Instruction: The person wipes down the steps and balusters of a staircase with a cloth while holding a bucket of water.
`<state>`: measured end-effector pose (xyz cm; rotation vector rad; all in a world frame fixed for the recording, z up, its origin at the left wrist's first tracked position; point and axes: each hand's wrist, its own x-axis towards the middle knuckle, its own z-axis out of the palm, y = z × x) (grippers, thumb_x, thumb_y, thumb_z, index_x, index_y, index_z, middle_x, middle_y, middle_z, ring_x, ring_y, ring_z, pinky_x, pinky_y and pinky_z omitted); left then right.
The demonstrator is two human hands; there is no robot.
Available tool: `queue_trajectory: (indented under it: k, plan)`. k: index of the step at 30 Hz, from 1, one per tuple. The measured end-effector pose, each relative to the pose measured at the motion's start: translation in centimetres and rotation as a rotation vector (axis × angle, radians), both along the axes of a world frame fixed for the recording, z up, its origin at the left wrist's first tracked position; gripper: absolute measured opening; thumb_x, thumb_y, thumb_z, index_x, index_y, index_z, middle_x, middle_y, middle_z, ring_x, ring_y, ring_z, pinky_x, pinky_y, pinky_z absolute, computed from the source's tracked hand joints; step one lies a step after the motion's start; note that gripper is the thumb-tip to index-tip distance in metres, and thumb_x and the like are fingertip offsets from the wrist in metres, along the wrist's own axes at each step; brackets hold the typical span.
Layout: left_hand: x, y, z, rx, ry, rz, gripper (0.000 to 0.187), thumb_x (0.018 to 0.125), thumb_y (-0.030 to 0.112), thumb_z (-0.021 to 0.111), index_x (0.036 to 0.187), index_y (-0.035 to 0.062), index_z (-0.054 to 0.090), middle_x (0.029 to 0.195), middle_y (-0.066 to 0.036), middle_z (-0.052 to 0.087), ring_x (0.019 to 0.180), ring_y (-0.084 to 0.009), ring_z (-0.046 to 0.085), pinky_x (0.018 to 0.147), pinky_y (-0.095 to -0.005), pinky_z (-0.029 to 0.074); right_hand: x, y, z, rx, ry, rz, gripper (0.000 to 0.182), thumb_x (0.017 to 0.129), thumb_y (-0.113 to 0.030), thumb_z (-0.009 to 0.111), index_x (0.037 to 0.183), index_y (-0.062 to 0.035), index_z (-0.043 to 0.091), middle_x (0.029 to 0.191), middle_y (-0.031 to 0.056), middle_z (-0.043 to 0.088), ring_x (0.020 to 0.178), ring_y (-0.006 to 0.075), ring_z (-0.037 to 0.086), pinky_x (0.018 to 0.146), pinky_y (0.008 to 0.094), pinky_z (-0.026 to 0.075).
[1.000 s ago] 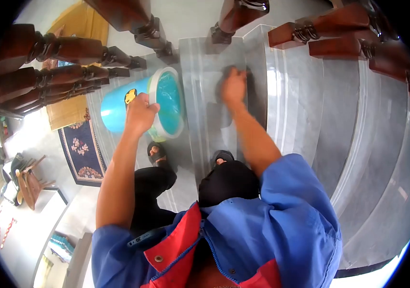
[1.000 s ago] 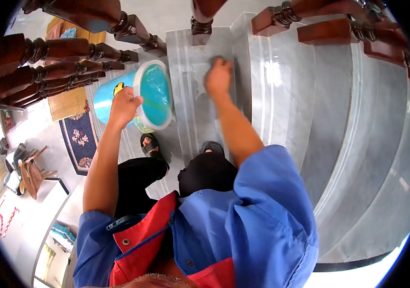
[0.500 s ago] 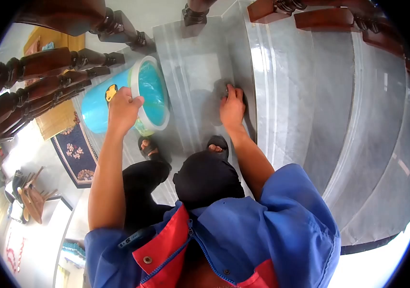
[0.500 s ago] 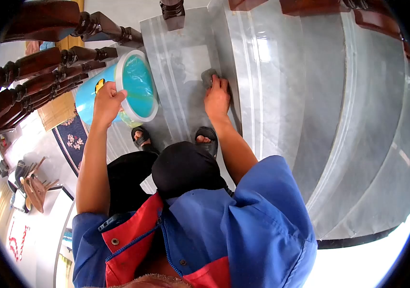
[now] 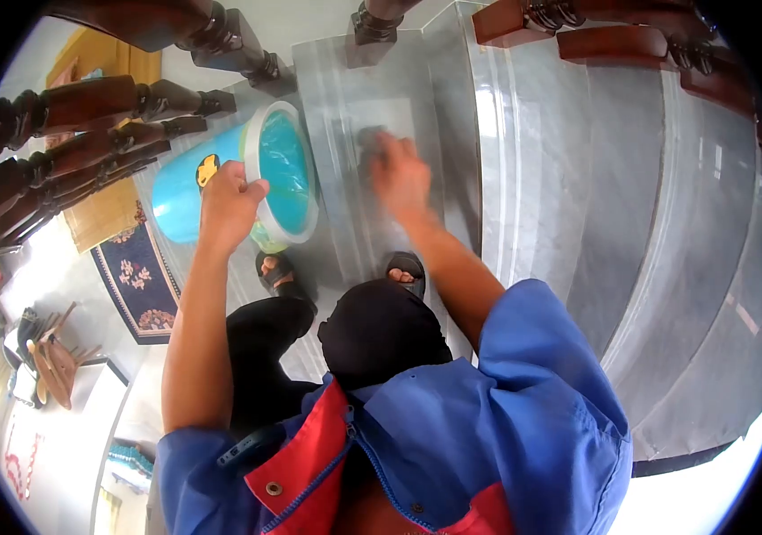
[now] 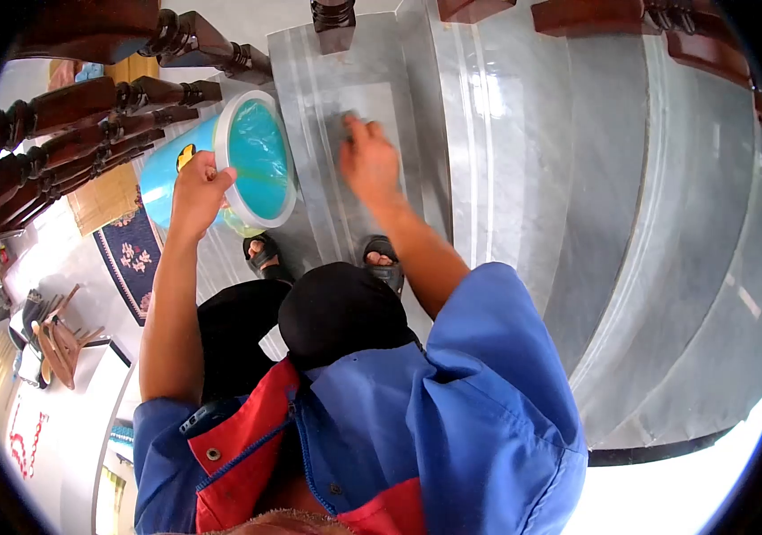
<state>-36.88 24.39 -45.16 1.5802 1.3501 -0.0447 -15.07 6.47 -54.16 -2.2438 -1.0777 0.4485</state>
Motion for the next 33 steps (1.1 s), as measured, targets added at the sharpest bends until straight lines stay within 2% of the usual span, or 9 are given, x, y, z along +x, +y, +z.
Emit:
queue_trajectory:
  k: [7, 9, 13, 17, 24, 26, 28, 30, 33]
  plan:
    - [0.1, 0.0, -0.8, 0.033, -0.027, -0.012, 0.019, 0.088, 0.011, 0.072, 0.098, -0.0019, 0.062, 0.073, -0.002, 0.061, 0.058, -0.0102, 0.057, 0.052, -0.0278, 0.047, 7.8, 8.1, -2.5, -0.024, -0.251, -0.223, 0.042, 0.088, -0.003, 0.063, 0.129, -0.0099, 0.058, 0.122, 0.0191, 0.057, 0.095, 0.0441, 0.067, 0.082, 0.0515, 0.057]
    - [0.2, -0.2, -0.5, 0.059, 0.025, -0.060, 0.033, 0.084, 0.021, 0.073, 0.100, -0.0044, 0.061, 0.078, -0.013, 0.065, 0.073, -0.0237, 0.064, 0.071, -0.0375, 0.050, 9.9, 12.0, -3.1, 0.033, -0.286, -0.202, 0.037, 0.089, -0.005, 0.062, 0.126, -0.0076, 0.058, 0.124, 0.0192, 0.057, 0.098, 0.0443, 0.067, 0.085, 0.0512, 0.057]
    - [0.4, 0.1, -0.3, 0.046, 0.053, -0.062, 0.033, 0.084, 0.022, 0.073, 0.101, -0.0038, 0.061, 0.080, -0.014, 0.066, 0.077, -0.0261, 0.065, 0.074, -0.0386, 0.051, 14.0, 15.4, -6.5, -0.146, -0.437, -0.045, 0.028, 0.090, -0.011, 0.062, 0.118, -0.0044, 0.061, 0.120, 0.0188, 0.060, 0.097, 0.0410, 0.070, 0.081, 0.0487, 0.060]
    - [0.2, 0.0, 0.2, 0.044, 0.053, -0.053, 0.034, 0.084, 0.022, 0.073, 0.102, -0.0038, 0.062, 0.082, -0.016, 0.068, 0.080, -0.0290, 0.066, 0.076, -0.0398, 0.051, 12.0, 11.4, -3.9, -0.530, -0.552, 0.213, 0.025, 0.089, -0.013, 0.064, 0.111, -0.0001, 0.063, 0.110, 0.0212, 0.064, 0.090, 0.0357, 0.074, 0.073, 0.0443, 0.063]
    - [0.2, -0.2, 0.2, 0.028, 0.111, -0.078, 0.034, 0.084, 0.022, 0.073, 0.102, -0.0047, 0.062, 0.083, -0.016, 0.068, 0.083, -0.0295, 0.067, 0.077, -0.0400, 0.051, 4.3, -2.7, -4.9, -0.814, -0.473, 0.244, 0.033, 0.085, -0.008, 0.069, 0.113, 0.0027, 0.054, 0.114, 0.0261, 0.060, 0.084, 0.0338, 0.073, 0.072, 0.0358, 0.064]
    - [-0.3, -0.4, 0.0, 0.055, 0.100, -0.087, 0.034, 0.084, 0.022, 0.072, 0.102, -0.0048, 0.062, 0.082, -0.016, 0.068, 0.080, -0.0286, 0.068, 0.075, -0.0397, 0.051, 2.6, -3.7, -5.1, -0.753, -0.542, 0.204, 0.029, 0.085, -0.013, 0.069, 0.109, 0.0027, 0.065, 0.110, 0.0181, 0.061, 0.098, 0.0352, 0.068, 0.065, 0.0389, 0.062]
    - [-0.2, -0.9, -0.1, 0.074, 0.076, -0.104, 0.034, 0.085, 0.022, 0.072, 0.101, -0.0049, 0.062, 0.082, -0.016, 0.068, 0.078, -0.0277, 0.068, 0.074, -0.0394, 0.052, -0.7, -1.9, -4.5, -0.470, -0.114, -0.054, 0.030, 0.081, -0.011, 0.071, 0.108, 0.0018, 0.068, 0.112, 0.0199, 0.063, 0.100, 0.0390, 0.066, 0.075, 0.0435, 0.060]
    - [-0.2, -1.2, 0.2, 0.011, 0.038, -0.093, 0.023, 0.088, 0.013, 0.072, 0.099, -0.0033, 0.061, 0.078, -0.006, 0.064, 0.061, -0.0122, 0.059, 0.056, -0.0292, 0.050, -3.6, 0.2, -3.6, -0.223, 0.166, 0.290, 0.034, 0.080, -0.003, 0.066, 0.114, 0.0006, 0.063, 0.112, 0.0274, 0.065, 0.099, 0.0405, 0.067, 0.080, 0.0476, 0.058]
    - [-0.2, -1.4, 0.3, -0.018, 0.050, -0.092, 0.025, 0.086, 0.016, 0.071, 0.099, -0.0037, 0.061, 0.080, -0.010, 0.065, 0.066, -0.0180, 0.063, 0.061, -0.0330, 0.051, -4.4, 0.5, 1.3, -0.042, 0.361, 0.332, 0.034, 0.079, -0.002, 0.065, 0.113, -0.0043, 0.067, 0.113, 0.0238, 0.068, 0.097, 0.0418, 0.067, 0.087, 0.0494, 0.055]
